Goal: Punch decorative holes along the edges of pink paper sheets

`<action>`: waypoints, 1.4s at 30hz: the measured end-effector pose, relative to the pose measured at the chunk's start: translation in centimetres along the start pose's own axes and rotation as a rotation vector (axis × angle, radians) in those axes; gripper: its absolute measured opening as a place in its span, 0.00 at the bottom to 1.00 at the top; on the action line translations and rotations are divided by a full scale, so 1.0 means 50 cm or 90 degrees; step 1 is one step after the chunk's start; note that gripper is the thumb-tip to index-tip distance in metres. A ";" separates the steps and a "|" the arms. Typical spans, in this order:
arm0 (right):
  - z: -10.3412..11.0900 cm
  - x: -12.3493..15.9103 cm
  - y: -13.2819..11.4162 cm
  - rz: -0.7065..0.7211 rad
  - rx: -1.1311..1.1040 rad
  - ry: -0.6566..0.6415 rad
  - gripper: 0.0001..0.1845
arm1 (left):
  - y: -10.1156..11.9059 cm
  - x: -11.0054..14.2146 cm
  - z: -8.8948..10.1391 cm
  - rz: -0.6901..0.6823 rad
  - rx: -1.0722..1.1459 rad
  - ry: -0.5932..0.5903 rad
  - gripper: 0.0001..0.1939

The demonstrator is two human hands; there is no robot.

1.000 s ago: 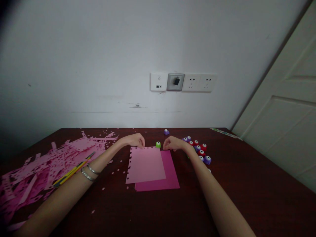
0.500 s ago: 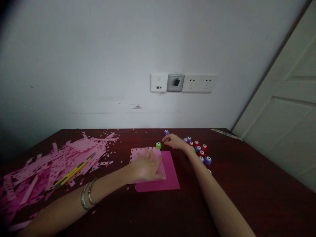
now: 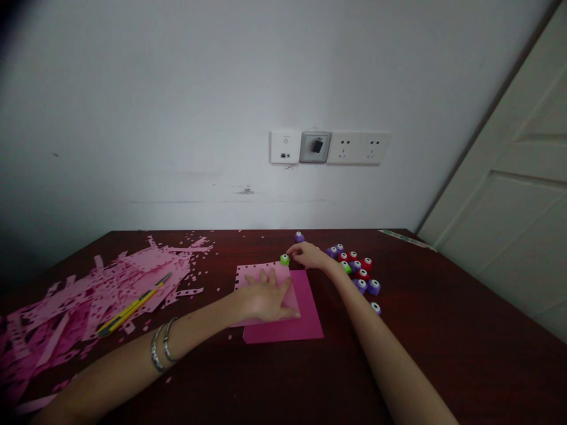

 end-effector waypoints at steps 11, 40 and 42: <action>-0.001 0.000 0.003 0.004 0.011 -0.005 0.19 | -0.010 -0.016 0.000 -0.004 -0.013 -0.013 0.51; 0.003 0.011 -0.019 -0.136 -0.186 0.056 0.14 | -0.087 -0.132 0.132 -0.099 0.245 0.186 0.16; -0.004 0.013 -0.029 -0.169 -0.245 0.038 0.14 | -0.096 -0.169 0.120 -0.114 0.358 0.071 0.17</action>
Point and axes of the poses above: each hand's wrist, its own x-axis away from the middle knuckle, its own z-axis out of the back of the hand, y = z × x, the point moved 3 cm from there along -x, towards the middle knuckle, and after that the axes turned 12 degrees about z, right-handed, at the moved point
